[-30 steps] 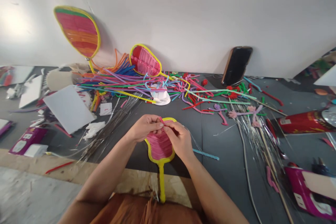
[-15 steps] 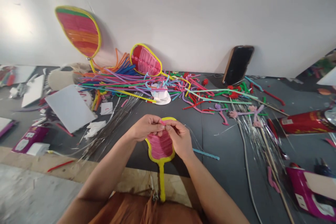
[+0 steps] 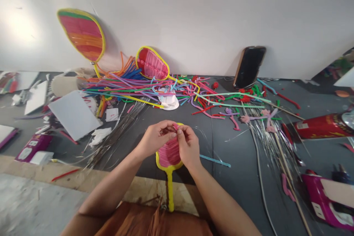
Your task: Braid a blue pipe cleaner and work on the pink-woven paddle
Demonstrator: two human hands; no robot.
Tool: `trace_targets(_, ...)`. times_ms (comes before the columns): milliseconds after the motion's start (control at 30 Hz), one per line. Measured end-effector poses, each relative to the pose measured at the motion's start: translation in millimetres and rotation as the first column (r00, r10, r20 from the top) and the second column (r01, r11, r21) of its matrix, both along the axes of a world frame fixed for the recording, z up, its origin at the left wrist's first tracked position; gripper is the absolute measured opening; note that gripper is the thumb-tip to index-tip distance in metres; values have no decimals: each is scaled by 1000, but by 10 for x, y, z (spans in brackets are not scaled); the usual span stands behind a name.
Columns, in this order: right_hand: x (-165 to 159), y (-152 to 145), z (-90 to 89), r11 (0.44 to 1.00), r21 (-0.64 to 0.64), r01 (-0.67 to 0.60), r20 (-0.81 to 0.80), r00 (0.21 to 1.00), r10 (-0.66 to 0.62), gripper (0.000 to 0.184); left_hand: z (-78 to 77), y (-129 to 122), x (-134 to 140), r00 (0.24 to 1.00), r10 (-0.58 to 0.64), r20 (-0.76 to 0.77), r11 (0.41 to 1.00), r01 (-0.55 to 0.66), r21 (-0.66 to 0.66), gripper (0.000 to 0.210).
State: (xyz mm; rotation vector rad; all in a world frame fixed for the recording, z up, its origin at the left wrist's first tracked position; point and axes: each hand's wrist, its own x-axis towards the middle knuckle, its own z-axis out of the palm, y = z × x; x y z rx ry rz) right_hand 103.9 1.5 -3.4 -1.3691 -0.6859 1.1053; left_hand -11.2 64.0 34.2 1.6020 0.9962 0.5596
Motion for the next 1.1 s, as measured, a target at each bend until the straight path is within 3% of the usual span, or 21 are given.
trace_targets(233,-19,-3,-4,999,43,-1,-232,973,11,23,-24,-29,9,999,34,-24,996,-32,82,15)
trace_targets(500,-15,37,105,998,20,55,-345,937,-44,27,-8,-23,25,998,16,-67,986,-5,166,14)
trace_targets(700,-5,35,77,997,14,79,-384,921,-67,21,32,-7,18,987,3,-164,969,37,242,15)
trace_targets(833,2,30,52,997,-10,74,-442,894,-71,22,39,-1,13,988,1,-152,973,34,227,15)
trace_targets(933,22,23,22,997,-8,71,-377,924,-69,25,27,-9,15,991,5,-136,979,23,204,14)
trace_targets(1100,62,11,-9,998,31,49,-113,993,-46,29,7,-23,18,989,27,-142,976,5,217,13)
